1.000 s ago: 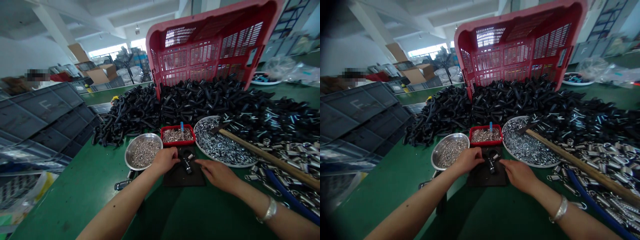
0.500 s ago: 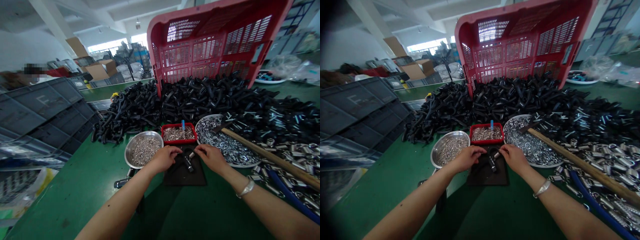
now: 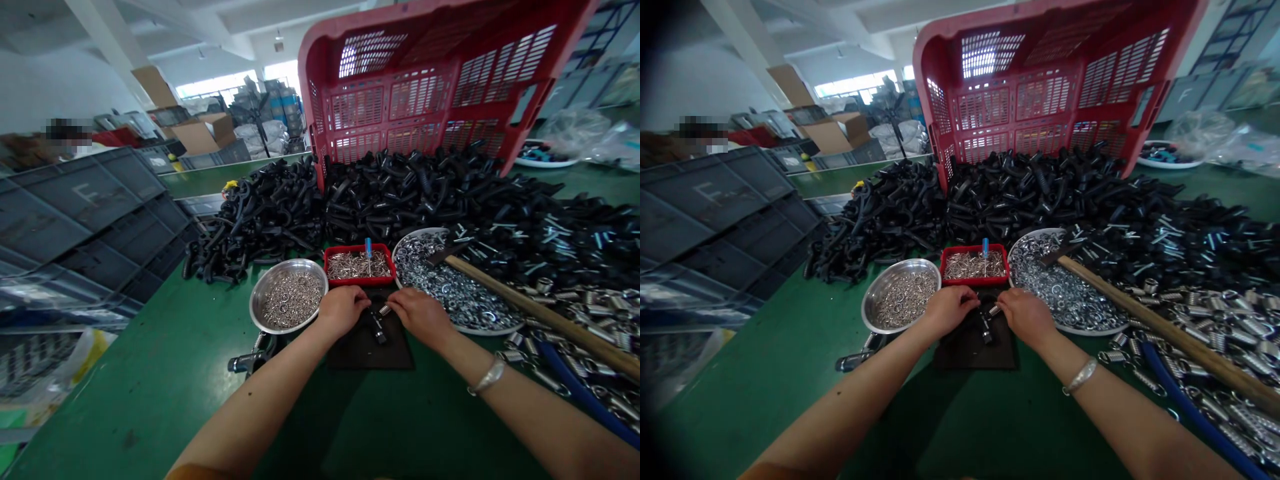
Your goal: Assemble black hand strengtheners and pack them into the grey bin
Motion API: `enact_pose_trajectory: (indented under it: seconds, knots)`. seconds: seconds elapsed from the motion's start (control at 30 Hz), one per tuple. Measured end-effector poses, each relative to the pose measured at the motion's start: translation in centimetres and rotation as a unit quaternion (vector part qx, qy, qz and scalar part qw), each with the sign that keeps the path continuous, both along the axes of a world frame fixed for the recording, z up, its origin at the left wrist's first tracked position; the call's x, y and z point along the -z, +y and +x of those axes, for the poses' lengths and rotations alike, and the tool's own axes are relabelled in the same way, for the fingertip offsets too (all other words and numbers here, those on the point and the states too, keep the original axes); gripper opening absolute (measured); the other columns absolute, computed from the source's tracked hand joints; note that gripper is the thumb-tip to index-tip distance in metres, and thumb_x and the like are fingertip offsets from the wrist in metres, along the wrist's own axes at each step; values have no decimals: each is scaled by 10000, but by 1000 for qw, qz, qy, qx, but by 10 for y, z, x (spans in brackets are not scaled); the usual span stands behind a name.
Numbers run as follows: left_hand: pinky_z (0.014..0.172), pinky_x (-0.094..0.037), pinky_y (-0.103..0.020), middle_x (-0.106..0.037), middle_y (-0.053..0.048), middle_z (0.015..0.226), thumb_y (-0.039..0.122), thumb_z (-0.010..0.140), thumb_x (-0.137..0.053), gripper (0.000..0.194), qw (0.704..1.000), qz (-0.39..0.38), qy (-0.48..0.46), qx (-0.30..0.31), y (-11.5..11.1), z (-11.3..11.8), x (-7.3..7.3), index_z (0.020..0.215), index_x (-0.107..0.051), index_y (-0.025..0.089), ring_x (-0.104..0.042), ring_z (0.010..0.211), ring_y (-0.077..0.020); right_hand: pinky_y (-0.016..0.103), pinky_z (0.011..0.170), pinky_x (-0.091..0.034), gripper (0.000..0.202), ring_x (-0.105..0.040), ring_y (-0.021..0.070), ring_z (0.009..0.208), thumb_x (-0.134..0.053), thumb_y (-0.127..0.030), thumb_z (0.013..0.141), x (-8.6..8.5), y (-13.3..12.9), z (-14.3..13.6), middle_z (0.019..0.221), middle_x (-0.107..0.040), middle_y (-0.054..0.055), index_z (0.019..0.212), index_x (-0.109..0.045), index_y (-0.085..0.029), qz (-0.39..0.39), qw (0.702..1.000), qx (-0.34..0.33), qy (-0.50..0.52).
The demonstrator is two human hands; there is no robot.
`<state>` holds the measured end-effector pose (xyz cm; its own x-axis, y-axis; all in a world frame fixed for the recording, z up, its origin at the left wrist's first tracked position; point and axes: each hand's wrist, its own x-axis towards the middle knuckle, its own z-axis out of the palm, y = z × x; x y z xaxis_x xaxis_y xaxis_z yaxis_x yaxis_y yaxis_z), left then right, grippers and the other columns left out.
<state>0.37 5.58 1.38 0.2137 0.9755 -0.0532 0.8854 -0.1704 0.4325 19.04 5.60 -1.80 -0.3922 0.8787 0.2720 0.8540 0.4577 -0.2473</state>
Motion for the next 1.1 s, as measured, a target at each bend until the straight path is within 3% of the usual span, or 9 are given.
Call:
enact_pose_trajectory:
  seconds: [0.3, 0.6, 0.67, 0.73, 0.8, 0.87, 1.0, 1.1]
  knots:
    - [724, -439, -324, -636, -81, 874, 329, 807, -479, 215, 990, 12, 135, 45, -3, 19, -13, 889, -607, 177, -590, 834, -222, 322, 769, -473, 277, -596, 184, 860, -395, -243, 855, 14, -11, 6, 958, -645, 89, 970, -637, -173, 35, 997, -32, 58]
    - [721, -436, -285, -606, -51, 895, 373, 854, -406, 258, 986, 85, 129, 63, -19, 14, 7, 886, -594, 198, -546, 863, -183, 326, 750, -475, 355, -576, 201, 904, -340, -236, 874, 17, -24, 10, 1003, -628, 111, 1135, -563, -149, 32, 999, -30, -1]
    - [781, -424, -319, -583, -64, 1024, 486, 818, -414, 348, 982, 119, 119, 80, -23, 10, 7, 888, -606, 203, -507, 958, -212, 316, 663, -483, 367, -581, 207, 865, -338, -233, 868, 15, -27, 12, 961, -634, 95, 1176, -534, -191, 21, 999, -14, -35]
    - [916, -353, -391, -497, -76, 1204, 654, 688, -461, 540, 978, 151, 97, 105, -26, 6, 8, 953, -597, 204, -433, 1084, -259, 302, 596, -473, 379, -582, 213, 831, -346, -228, 856, 14, -29, 13, 918, -634, 85, 1193, -519, -231, 9, 998, 0, -60]
    - [1016, -224, -447, -433, -98, 1283, 759, 519, -507, 815, 979, 143, 73, 127, -27, 1, 11, 1101, -528, 189, -371, 1161, -291, 304, 600, -468, 385, -584, 213, 817, -355, -237, 849, 12, -30, 13, 897, -630, 86, 1200, -513, -234, -7, 998, -1, -64]
    - [1046, -151, -463, -444, -119, 1271, 775, 456, -530, 1003, 983, 112, 57, 136, -26, -3, 15, 1236, -405, 158, -364, 1178, -293, 314, 655, -470, 395, -588, 206, 828, -357, -248, 849, 9, -29, 12, 907, -629, 89, 1218, -494, -212, -31, 998, -18, -57]
    - [1037, -184, -444, -452, -115, 1254, 750, 440, -561, 1039, 988, 68, 46, 131, -20, -4, 19, 1270, -362, 157, -385, 1162, -288, 321, 678, -472, 425, -594, 201, 841, -376, -278, 840, -7, -26, 24, 981, -627, 85, 1256, -437, -222, -41, 996, -45, -72]
    - [1035, -189, -441, -453, -107, 1248, 738, 412, -587, 1032, 991, 53, 42, 117, -18, -2, 17, 1253, -390, 174, -381, 1163, -293, 359, 585, -455, 447, -582, 269, 837, -430, -327, 805, -30, -20, 61, 1003, -614, 135, 1238, -456, -220, 45, 986, 72, -141]
